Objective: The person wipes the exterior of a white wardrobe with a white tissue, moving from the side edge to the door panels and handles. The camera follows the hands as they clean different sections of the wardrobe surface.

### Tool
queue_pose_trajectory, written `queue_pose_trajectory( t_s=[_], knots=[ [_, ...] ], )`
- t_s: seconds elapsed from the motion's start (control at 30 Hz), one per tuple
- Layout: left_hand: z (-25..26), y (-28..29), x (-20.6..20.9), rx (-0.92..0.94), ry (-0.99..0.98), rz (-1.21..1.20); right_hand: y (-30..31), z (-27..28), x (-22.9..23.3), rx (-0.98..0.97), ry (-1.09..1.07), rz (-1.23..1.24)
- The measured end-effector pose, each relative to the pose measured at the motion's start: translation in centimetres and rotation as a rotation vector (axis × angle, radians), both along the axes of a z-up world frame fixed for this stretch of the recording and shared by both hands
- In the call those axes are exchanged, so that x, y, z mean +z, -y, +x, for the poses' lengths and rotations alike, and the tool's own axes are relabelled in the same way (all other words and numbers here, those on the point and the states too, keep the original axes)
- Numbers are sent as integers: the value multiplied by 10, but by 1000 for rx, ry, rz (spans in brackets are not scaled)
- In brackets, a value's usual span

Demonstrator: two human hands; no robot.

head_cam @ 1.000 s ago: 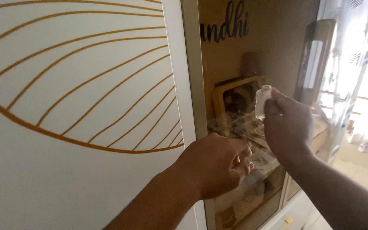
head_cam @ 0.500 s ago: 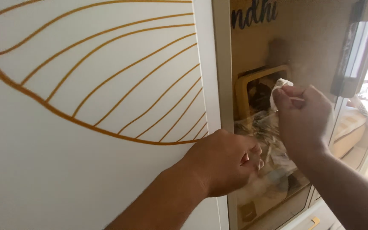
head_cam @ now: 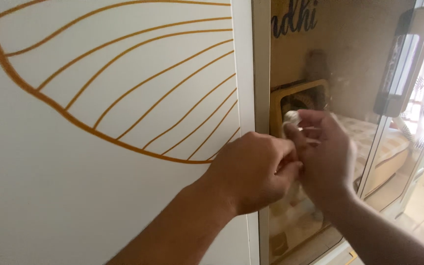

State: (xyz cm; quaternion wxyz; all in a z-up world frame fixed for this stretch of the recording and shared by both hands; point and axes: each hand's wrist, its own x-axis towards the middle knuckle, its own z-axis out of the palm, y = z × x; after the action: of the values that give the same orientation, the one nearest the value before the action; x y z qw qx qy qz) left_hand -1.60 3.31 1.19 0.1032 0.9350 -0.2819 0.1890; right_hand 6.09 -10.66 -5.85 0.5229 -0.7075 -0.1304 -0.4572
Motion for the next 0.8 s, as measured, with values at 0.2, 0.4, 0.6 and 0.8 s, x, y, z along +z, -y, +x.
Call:
queue_pose_trajectory(
  t_s=[0.2,0.4,0.6,0.8],
  knots=[
    [-1,-10,-3,10,26,9,-3,-1,-20,25,115,-172],
    [-4,-5,-2,15,34,-101,4,13,-76,-21,-17,-282],
    [0,-6,-8,-15,82,-85,10,8,-61,-26,13,-224],
    [-1,-7,-15,42,62,-114,-1,-11,-24,110,13,-170]
  ],
)
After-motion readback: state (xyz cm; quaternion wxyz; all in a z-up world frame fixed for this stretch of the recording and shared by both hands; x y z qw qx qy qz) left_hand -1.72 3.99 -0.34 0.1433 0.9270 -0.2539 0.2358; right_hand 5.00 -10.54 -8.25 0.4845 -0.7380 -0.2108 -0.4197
